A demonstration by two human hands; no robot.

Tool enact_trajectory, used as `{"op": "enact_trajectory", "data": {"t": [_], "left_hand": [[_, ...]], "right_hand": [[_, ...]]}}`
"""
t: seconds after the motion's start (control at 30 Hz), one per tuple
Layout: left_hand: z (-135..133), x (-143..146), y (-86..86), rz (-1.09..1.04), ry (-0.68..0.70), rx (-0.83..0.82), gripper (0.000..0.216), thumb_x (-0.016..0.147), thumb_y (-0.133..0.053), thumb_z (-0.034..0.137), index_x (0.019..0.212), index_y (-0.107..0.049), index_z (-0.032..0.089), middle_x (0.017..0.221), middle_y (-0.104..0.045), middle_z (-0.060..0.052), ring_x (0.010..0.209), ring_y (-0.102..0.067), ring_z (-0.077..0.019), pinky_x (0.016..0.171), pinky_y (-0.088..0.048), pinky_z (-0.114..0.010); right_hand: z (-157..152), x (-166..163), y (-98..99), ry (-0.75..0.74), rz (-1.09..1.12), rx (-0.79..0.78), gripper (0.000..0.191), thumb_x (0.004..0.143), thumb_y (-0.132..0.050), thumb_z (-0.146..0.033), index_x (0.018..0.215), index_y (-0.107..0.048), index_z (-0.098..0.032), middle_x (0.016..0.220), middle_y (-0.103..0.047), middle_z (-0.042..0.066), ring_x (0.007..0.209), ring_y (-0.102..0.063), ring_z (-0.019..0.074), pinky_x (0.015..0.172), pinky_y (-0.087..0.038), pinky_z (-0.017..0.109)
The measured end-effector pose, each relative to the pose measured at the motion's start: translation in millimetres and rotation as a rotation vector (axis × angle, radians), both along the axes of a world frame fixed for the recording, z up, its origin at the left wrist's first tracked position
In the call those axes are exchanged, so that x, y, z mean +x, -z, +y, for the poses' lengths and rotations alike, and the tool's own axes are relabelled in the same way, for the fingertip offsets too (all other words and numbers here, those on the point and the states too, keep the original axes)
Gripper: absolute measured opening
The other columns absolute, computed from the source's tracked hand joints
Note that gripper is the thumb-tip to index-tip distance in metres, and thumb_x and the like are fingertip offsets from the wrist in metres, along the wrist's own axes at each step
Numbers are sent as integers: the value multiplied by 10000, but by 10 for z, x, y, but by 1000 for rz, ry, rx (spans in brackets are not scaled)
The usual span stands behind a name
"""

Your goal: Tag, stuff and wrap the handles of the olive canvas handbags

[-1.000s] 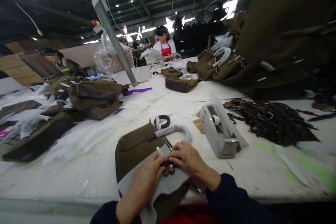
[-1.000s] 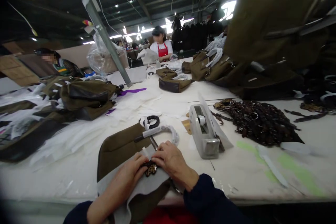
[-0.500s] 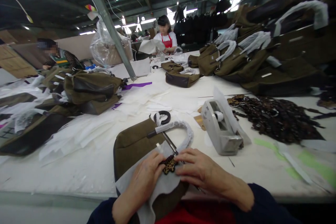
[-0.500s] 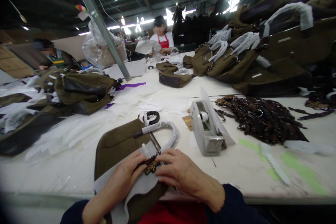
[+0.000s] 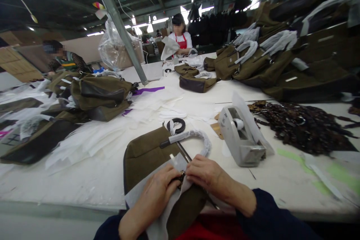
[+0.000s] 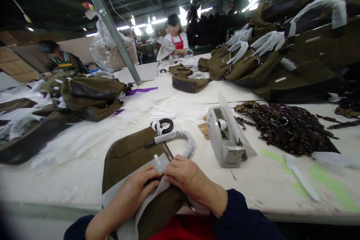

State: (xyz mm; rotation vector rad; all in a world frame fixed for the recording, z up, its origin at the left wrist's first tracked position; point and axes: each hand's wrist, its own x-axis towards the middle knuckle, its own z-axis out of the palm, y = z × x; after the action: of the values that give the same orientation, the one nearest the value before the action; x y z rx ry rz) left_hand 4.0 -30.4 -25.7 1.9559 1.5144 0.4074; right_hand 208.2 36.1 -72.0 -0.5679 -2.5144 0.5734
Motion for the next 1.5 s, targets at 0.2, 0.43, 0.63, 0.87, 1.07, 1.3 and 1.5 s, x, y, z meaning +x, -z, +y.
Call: {"op": "enact_trajectory", "data": {"t": [0.2, 0.43, 0.63, 0.87, 1.07, 1.3, 1.5], "left_hand": [[-84, -50, -80, 32, -3, -67, 220, 965, -461, 273, 912, -673, 251, 968, -614, -15, 943, -578, -179, 847, -430, -268], [-311, -174, -133, 79, 23, -88, 286, 980, -409, 331, 1059, -677, 271, 1070, -645, -43, 1032, -585, -206, 932, -449, -306], [-415, -207, -175, 132, -115, -170, 485, 754, -712, 490, 1181, -645, 270, 1158, -679, -81, 1059, -615, -293, 936, -489, -371], [-291, -195, -301, 40, -23, -214, 396, 1003, -337, 440, 922, -684, 268, 1017, -671, -13, 990, -605, -181, 906, -432, -268], [-132, -32, -314, 78, -38, -42, 153, 947, -506, 326, 908, -624, 237, 971, -622, -20, 929, -579, -186, 846, -418, -272], [25, 166, -11, -72, -9, -4, 111, 934, -552, 249, 902, -652, 213, 910, -640, -16, 887, -595, -164, 828, -430, -250], [-3, 98, 51, -41, 8, 16, 199, 963, -514, 273, 977, -704, 217, 995, -664, -46, 957, -598, -183, 889, -447, -272]], "right_hand": [[18, -69, -59, 85, -40, -189, 181, 958, -573, -287, 825, -613, -172, 850, -600, 32, 845, -522, 168, 745, -417, 268], [26, -111, -156, 109, -53, -339, 102, 898, -649, -204, 808, -615, -171, 870, -589, 26, 842, -529, 158, 753, -428, 253], [22, -96, -111, 110, 5, -334, 113, 894, -658, -220, 804, -610, -171, 846, -593, 26, 842, -524, 167, 752, -422, 260], [-136, 46, 158, 124, 176, -238, 181, 975, -542, -307, 885, -632, -178, 875, -630, 39, 875, -541, 172, 809, -426, 283], [-193, 38, 242, 137, 194, -158, 223, 995, -497, -315, 869, -622, -180, 847, -632, 41, 837, -545, 171, 765, -426, 287], [-216, 80, 246, 114, 250, -137, 159, 985, -518, -272, 934, -641, -185, 899, -663, 50, 873, -568, 175, 795, -454, 298], [-359, 271, 255, 72, 312, -125, 85, 960, -548, -202, 948, -632, -194, 1064, -668, 71, 978, -574, 176, 868, -474, 308]]}}
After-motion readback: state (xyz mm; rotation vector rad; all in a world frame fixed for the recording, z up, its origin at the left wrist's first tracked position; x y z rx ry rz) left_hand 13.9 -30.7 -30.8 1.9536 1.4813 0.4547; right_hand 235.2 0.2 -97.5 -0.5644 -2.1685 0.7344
